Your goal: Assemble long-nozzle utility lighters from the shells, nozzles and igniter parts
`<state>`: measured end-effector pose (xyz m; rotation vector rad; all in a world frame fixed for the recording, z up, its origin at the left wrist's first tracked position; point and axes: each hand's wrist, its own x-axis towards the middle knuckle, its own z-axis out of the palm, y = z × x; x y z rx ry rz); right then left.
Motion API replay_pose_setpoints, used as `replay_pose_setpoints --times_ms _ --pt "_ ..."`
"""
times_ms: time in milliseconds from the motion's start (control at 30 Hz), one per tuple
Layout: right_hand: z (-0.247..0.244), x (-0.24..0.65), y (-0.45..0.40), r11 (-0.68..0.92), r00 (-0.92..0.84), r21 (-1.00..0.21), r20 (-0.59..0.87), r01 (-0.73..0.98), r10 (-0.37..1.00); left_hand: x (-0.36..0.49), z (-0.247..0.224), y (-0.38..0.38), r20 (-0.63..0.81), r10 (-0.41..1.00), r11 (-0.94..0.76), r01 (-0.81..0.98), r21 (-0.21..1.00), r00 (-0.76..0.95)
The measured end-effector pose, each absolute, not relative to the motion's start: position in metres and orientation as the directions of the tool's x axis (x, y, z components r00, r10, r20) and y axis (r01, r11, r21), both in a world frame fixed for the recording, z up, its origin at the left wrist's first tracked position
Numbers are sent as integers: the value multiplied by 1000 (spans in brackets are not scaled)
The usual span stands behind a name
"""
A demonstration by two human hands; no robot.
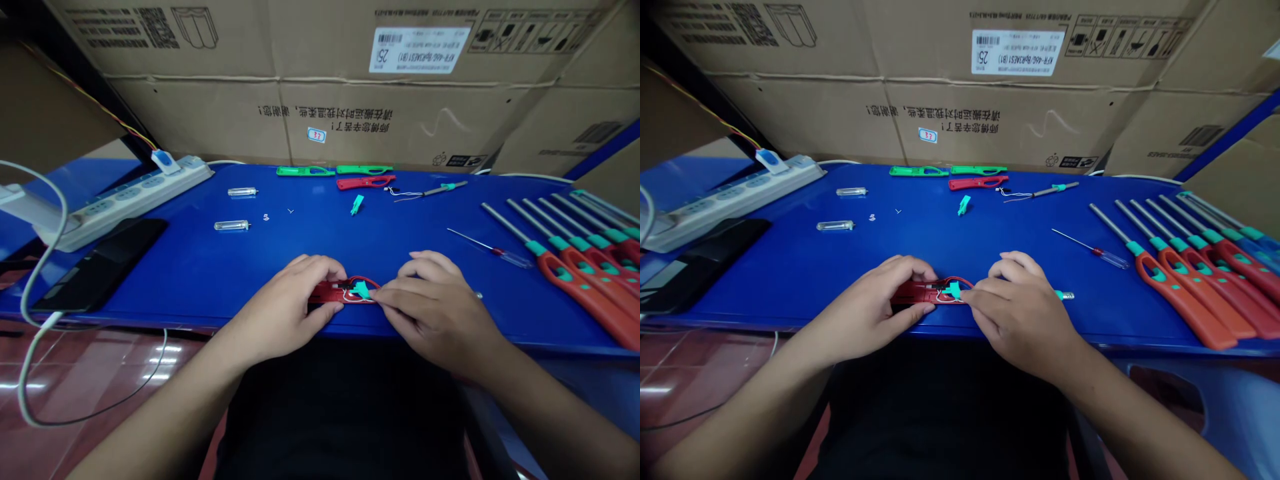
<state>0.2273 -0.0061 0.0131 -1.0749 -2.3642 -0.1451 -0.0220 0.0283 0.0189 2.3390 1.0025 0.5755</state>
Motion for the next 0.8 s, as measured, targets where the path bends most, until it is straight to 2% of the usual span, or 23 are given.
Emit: replay_pose_setpoints --times_ms 200,567,800 --pt "13 223 -7 669 -559 -52 504 741 658 -22 20 28 168 723 -610 505 610 671" --pt "20 225 -2 718 -607 -187 418 670 676 -21 21 28 163 747 -589 527 612 645" --pt "14 216 -7 657 -517 -225 459 719 723 -20 23 28 177 739 -595 508 623 650"
